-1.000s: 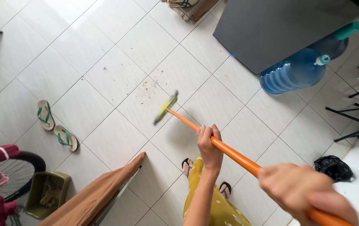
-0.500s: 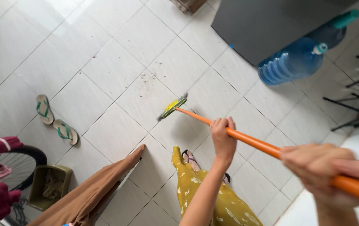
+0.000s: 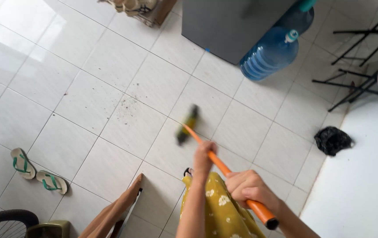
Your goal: The person sweeps a tiled floor with a broom, moving debris toward a doorway. They navigate around furniture, water jugs, and a clothes rack while sweeping different sections of the room.
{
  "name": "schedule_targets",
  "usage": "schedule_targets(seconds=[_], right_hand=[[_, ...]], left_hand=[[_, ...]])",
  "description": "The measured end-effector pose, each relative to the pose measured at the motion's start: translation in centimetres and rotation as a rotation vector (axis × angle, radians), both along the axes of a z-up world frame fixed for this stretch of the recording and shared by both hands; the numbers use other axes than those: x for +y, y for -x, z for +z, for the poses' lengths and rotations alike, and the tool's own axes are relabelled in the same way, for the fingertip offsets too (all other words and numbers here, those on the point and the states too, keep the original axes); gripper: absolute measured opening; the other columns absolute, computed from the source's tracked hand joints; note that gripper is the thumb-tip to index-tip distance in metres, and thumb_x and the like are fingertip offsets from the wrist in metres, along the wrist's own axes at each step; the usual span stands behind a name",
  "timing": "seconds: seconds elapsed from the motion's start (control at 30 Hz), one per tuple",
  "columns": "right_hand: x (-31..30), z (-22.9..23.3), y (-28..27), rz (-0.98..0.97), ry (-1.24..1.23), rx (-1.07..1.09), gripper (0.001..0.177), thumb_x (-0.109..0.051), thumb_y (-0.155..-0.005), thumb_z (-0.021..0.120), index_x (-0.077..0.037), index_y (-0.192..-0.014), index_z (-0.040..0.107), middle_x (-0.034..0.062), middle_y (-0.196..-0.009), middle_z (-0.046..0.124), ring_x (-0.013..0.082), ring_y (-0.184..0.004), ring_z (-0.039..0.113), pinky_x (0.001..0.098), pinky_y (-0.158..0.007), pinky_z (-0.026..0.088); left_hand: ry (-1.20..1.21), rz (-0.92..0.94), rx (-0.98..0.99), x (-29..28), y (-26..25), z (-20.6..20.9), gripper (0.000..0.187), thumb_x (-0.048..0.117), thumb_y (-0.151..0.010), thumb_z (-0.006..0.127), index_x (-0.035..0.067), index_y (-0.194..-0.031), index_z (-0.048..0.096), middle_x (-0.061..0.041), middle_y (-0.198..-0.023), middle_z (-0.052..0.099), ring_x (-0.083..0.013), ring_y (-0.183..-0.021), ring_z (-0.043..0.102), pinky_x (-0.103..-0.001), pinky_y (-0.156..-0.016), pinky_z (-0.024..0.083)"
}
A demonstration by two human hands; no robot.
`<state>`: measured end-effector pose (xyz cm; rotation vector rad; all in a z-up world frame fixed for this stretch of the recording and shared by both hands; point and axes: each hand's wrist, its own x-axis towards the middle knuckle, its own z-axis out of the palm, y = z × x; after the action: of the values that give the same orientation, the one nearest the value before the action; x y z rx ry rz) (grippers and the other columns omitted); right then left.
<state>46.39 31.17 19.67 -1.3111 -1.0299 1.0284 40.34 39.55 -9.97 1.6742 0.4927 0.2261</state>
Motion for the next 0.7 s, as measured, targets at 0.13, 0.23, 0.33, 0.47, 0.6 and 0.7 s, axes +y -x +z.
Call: schedule_targets(seconds=[0.13,0.23,0.33,0.47,0.6,0.7], right_hand=[[-1.0,-1.5,0.0,-0.316,-0.181,0.226,0.044,-0.024,-0.091,0.031,-0.011,-0.049,0.032,0.0048,-0.045,0.037,0.0192,-0.050,0.030,0.0358,-0.070,0.037],[-2.8,2.3,-3.8,-0.531,-0.316,0.247,0.038,-0.017,-0.088,0.040,-0.013,-0.053,0.029,0.0039,-0.045,0.032,0.0202,-0.046,0.027,0.0372,-0.061,0.032],[-6.8,6.4,-8.5,-0.694,-0.350,0.223,0.037,-0.018,-0.088,0.037,-0.016,-0.053,0.026,0.0000,-0.042,0.027,0.0171,-0.042,0.019,0.0349,-0.051,0.026],[-11.1,7.8,-14.3,-0.765,-0.253,0.194,0.045,-0.024,-0.091,0.026,-0.016,-0.046,0.025,0.0011,-0.039,0.024,0.0163,-0.043,0.015,0.0337,-0.045,0.023],[-13.9,7.0,-20.0,-0.806,-0.063,0.083,0.051,-0.022,-0.092,0.028,-0.014,-0.042,0.032,0.0032,-0.039,0.027,0.0169,-0.044,0.023,0.0323,-0.048,0.024],[-15.7,1.7,-25.2,-0.709,-0.115,-0.210,0.051,-0.029,-0.085,0.034,-0.024,-0.034,0.036,-0.0030,-0.033,0.035,0.0135,-0.030,0.030,0.0276,-0.032,0.026]], left_hand=[[-0.353,0.315,-0.018,3.5,-1.1,0.9,0.036,0.008,-0.101,0.059,0.006,-0.069,0.041,-0.005,-0.069,0.045,-0.0232,-0.068,0.043,-0.035,-0.068,0.042],[-0.438,0.417,-0.074,1.1,-5.8,5.9,0.039,0.002,-0.098,0.060,0.008,-0.068,0.037,-0.003,-0.066,0.041,-0.0223,-0.068,0.039,-0.034,-0.070,0.038],[-0.357,0.369,-0.144,-4.5,-11.3,11.1,0.040,0.002,-0.096,0.063,0.011,-0.065,0.039,-0.001,-0.061,0.044,-0.0204,-0.063,0.042,-0.035,-0.077,0.038],[-0.106,0.098,-0.071,-11.3,-18.2,13.5,0.041,0.009,-0.101,0.059,0.009,-0.064,0.041,0.000,-0.058,0.044,-0.0185,-0.064,0.038,-0.034,-0.082,0.043],[0.007,0.015,-0.127,-17.8,-26.3,9.7,0.045,0.008,-0.100,0.060,0.008,-0.064,0.034,0.000,-0.057,0.038,-0.0190,-0.065,0.032,-0.033,-0.068,0.038],[-0.116,-0.172,-0.099,-20.1,-31.4,4.1,0.045,0.014,-0.098,0.066,0.016,-0.058,0.047,0.004,-0.053,0.051,-0.0178,-0.055,0.053,-0.029,-0.067,0.050]])
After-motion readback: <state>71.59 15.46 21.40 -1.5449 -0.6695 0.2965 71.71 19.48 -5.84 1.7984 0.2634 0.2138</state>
